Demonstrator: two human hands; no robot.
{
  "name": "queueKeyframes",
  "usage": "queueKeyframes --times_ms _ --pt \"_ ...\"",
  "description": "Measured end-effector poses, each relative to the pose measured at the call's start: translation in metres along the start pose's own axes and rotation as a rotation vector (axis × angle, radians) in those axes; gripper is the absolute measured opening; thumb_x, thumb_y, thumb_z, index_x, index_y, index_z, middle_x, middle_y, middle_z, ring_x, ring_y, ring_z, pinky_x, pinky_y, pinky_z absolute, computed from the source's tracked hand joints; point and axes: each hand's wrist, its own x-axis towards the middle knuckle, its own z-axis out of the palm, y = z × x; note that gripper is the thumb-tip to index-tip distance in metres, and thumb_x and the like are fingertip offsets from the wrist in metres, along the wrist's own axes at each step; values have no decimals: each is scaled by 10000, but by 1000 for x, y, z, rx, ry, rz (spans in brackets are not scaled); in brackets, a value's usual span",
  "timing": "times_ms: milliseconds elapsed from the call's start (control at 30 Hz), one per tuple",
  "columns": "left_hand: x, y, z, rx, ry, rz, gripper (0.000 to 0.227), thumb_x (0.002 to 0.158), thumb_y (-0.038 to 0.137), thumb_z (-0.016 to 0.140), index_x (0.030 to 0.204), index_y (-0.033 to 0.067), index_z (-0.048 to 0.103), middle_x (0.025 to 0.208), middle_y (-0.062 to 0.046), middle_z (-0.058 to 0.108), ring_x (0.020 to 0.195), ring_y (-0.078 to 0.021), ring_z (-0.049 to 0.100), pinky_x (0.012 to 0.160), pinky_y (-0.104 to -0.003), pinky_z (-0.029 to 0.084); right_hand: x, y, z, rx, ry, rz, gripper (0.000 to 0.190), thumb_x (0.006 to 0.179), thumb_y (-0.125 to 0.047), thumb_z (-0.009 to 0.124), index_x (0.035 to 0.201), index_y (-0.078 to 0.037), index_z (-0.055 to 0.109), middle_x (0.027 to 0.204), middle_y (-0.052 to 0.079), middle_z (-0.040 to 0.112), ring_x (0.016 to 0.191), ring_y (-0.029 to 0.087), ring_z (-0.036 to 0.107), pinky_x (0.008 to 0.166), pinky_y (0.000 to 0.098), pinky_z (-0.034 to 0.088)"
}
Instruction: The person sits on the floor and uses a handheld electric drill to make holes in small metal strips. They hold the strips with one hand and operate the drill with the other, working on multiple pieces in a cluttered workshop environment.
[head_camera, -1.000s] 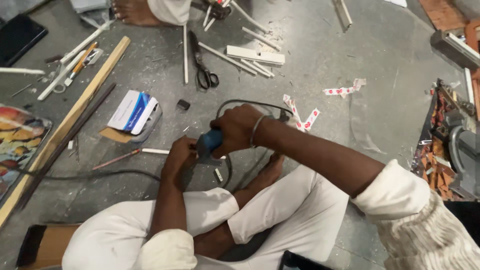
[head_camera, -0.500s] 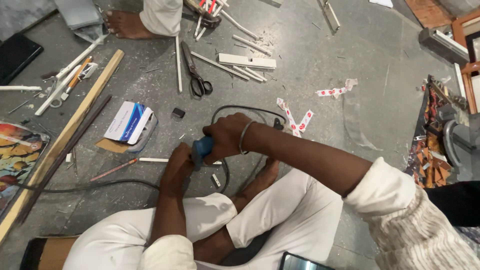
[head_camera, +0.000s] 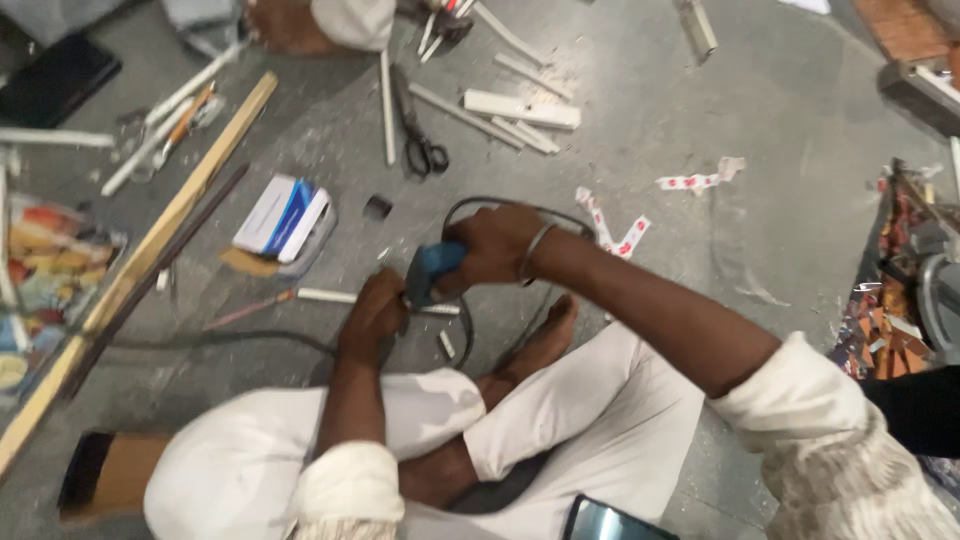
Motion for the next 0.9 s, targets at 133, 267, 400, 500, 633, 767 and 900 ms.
queueKeyframes --times_ms 133,267,400,500,633,767,900 --pt "-12 -11 2 21 -14 -136 314 864 297 673 779 -1 623 849 -249 579 839 -427 545 731 -526 405 -5 -12 -2 -1 16 15 768 661 -744 721 1215 -212 749 1139 120 761 1046 364 712 934 487 538" --pt "-10 -34 7 51 -49 -76 86 721 110 632 736 62 701 787 -171 669 860 -369 591 764 -451 470 3 -16 3 8 -66 165 791 680 -729 711 1323 -270 681 878 64 804 831 239 783 777 408 591" --pt "-8 -24 10 -302 52 -340 87 810 106 591 771 56 650 818 -168 645 744 -274 631 647 -373 502 5 -11 3 16 -72 156 773 717 -721 695 1307 -222 690 798 55 798 776 216 782 741 389 590" --pt "-18 -6 -9 -688 27 -589 96 909 114 506 875 47 565 796 -157 666 672 -247 621 581 -366 487 5 -15 1 36 -74 151 749 719 -706 701 1270 -198 708 785 60 792 761 222 782 733 387 591" --pt "-26 11 -24 -637 -5 -437 92 842 76 515 908 37 566 846 -137 682 703 -217 651 580 -348 515 6 -13 1 4 -97 155 704 741 -719 700 1177 -170 760 788 58 793 761 220 777 735 387 587" --pt "-24 3 -19 -641 -8 -439 114 829 62 504 918 36 570 859 -135 690 745 -216 672 607 -346 535 8 -11 2 14 -84 150 724 728 -719 712 1196 -168 735 791 67 793 750 225 779 714 391 595" --pt "-19 -7 -11 -548 26 -271 124 852 36 491 906 17 601 890 -163 685 784 -246 691 649 -366 551 8 -14 1 1 -83 143 723 730 -720 705 1200 -171 737 794 72 796 751 230 780 712 398 596"
